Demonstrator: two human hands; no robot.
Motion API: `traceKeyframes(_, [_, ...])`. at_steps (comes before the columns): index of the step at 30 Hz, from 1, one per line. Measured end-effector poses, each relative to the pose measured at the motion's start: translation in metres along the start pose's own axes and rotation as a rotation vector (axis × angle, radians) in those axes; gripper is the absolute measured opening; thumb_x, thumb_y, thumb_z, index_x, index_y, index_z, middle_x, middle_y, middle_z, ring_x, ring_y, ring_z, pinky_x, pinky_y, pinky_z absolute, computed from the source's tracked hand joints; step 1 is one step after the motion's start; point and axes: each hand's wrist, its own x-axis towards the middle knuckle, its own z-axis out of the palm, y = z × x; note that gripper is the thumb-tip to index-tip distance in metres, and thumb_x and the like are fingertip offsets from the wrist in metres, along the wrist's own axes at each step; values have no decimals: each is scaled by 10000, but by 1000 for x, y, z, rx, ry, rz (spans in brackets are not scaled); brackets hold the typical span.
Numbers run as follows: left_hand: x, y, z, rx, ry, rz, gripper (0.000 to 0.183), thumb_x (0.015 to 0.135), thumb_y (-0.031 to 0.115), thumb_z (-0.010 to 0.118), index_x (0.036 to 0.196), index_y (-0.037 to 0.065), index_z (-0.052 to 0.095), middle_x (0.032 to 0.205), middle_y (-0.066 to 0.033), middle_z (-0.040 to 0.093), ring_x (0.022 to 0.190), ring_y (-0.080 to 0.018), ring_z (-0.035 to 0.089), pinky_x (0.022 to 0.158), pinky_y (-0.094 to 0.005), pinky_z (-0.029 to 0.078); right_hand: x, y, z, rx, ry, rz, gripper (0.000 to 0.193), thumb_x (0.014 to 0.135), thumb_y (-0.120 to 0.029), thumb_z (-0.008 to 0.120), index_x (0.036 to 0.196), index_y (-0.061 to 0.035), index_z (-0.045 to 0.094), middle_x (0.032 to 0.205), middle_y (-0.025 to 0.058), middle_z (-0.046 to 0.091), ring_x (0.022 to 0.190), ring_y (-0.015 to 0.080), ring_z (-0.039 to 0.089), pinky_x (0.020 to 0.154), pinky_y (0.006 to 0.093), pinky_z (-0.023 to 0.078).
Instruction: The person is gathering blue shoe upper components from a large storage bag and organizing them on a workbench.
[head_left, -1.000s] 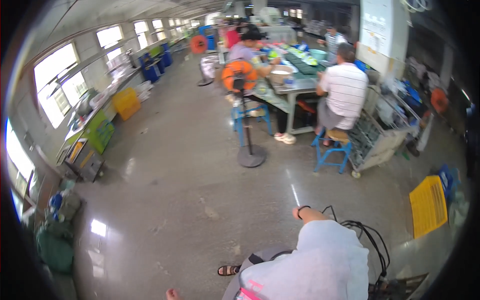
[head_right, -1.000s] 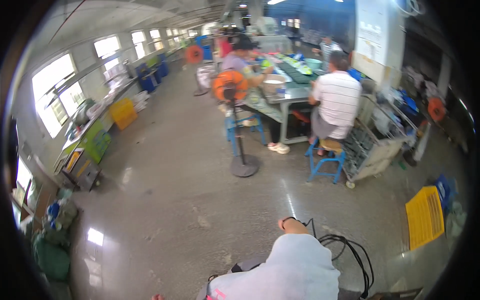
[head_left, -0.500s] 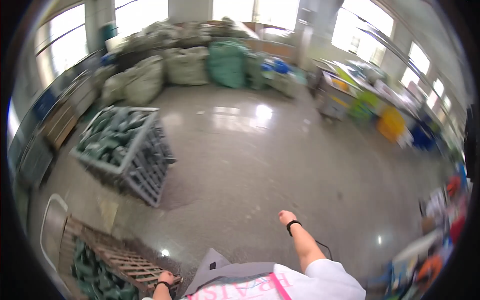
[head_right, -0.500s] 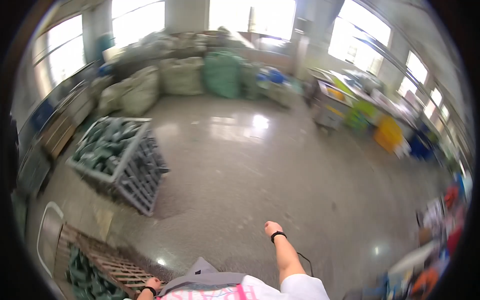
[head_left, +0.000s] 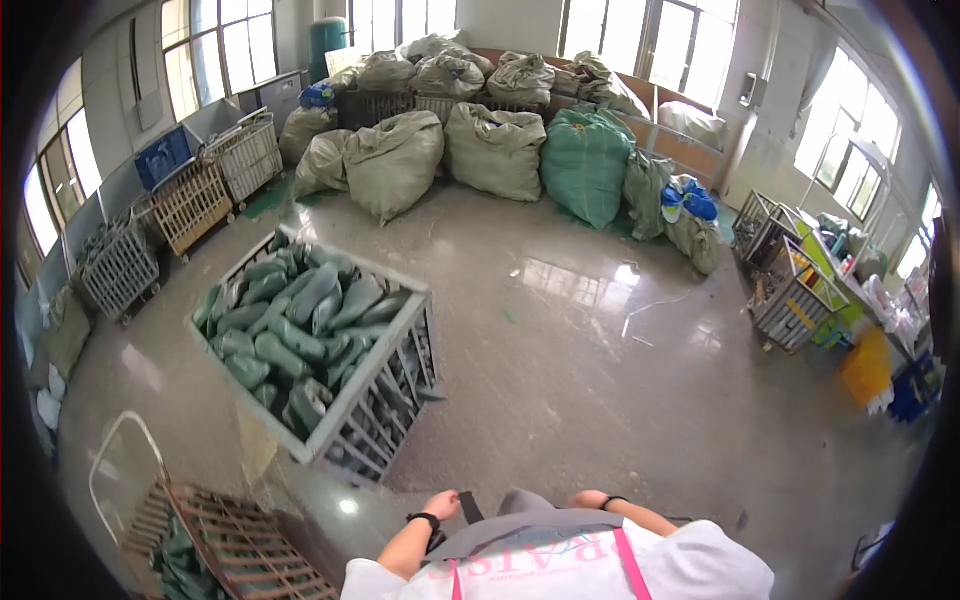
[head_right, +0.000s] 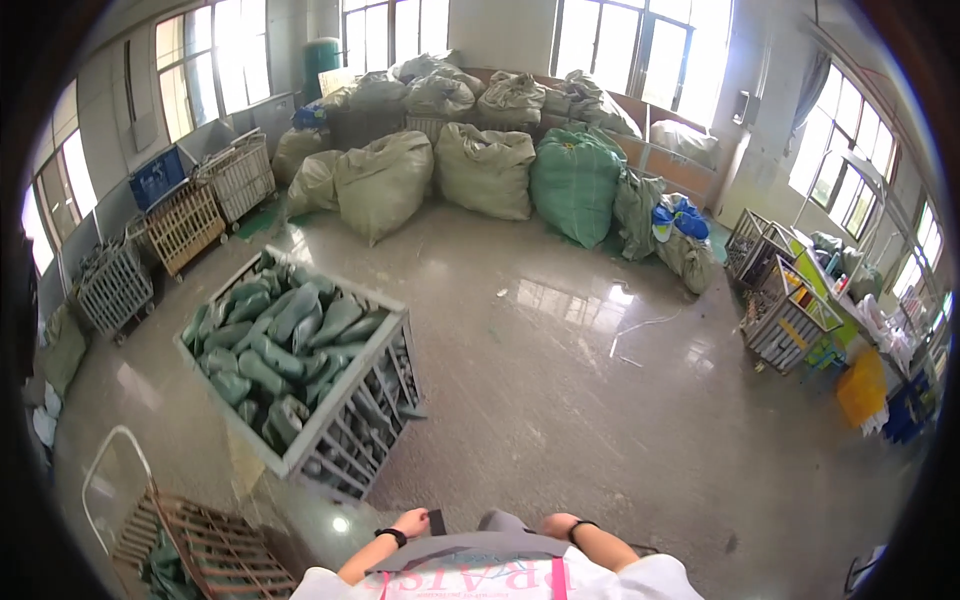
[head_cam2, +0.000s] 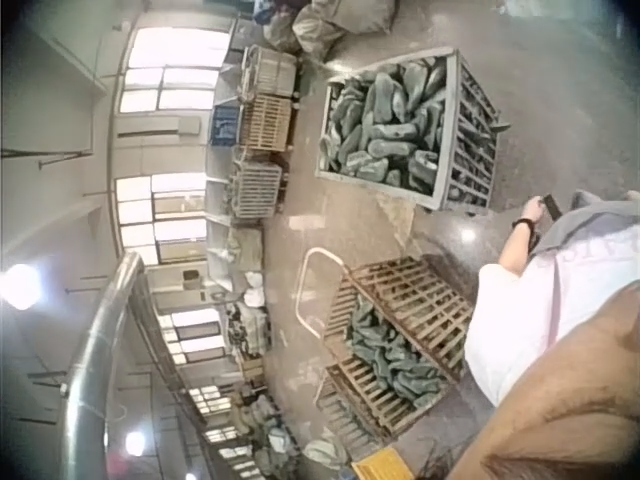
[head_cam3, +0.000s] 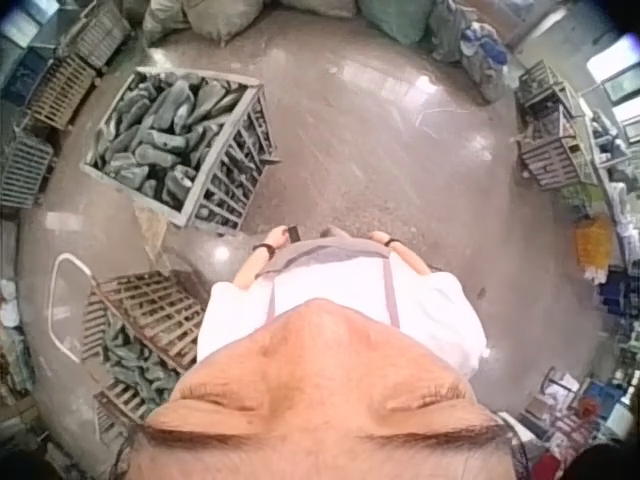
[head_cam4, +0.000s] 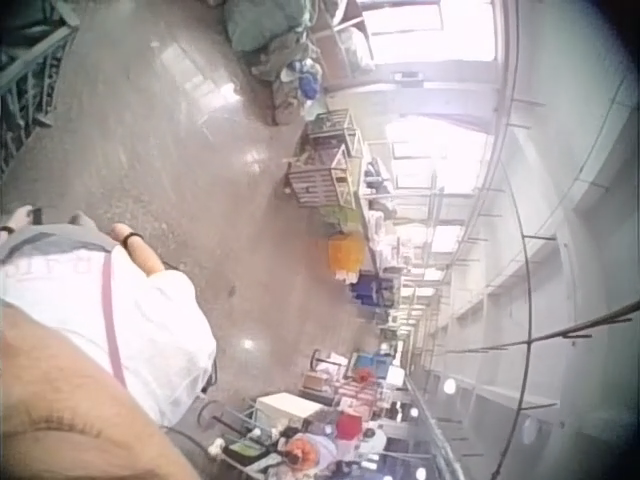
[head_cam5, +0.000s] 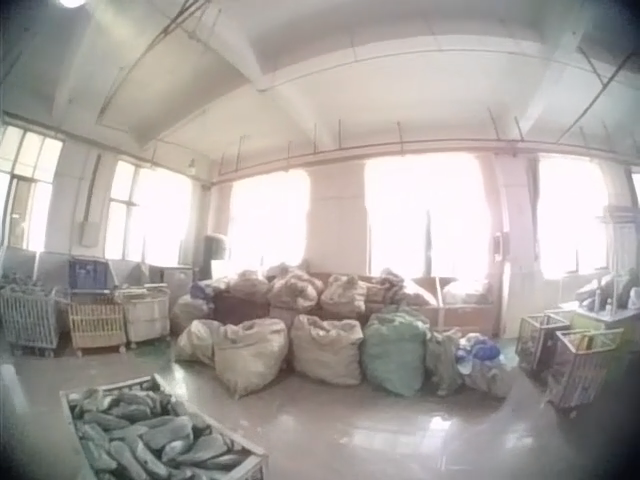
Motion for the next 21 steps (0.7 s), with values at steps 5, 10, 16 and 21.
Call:
traceKeyframes(5, [173, 37, -82, 67, -44, 24, 285, 776, 222, 503, 1000, 65, 582, 883, -103, 636, 825, -231, 609, 739, -326, 467, 14, 143, -21, 182, -178, 520, 369, 785, -335, 447, 964, -72, 635, 1012, 139, 611, 962, 277, 574, 819, 381, 439])
traceKeyframes(10, [317, 58, -129, 232, -367, -60, 318, 741, 272, 518, 975, 82, 619, 976, -140, 623, 919, -273, 589, 786, -360, 455, 114, 239, -116, -136, -447, 345, 365, 811, -306, 415, 972, -66, 637, 1031, 139, 608, 975, 270, 574, 816, 367, 443])
traceKeyframes(16, [482, 167, -236, 50, -310, 194, 296, 784, 254, 524, 996, 57, 588, 923, -141, 632, 856, -268, 606, 746, -349, 467, 314, 365, -371, -313, 216, 47, 242, 812, -199, 421, 871, -63, 613, 881, 125, 613, 839, 267, 594, 738, 368, 470])
traceKeyframes(21, [610, 162, -313, -30, -101, 91, 263, 771, 236, 527, 956, 64, 601, 887, -131, 638, 829, -255, 611, 727, -351, 474, 413, 329, -671, 223, 508, 109, 276, 787, -199, 465, 993, -87, 609, 953, 146, 622, 889, 304, 588, 789, 397, 457])
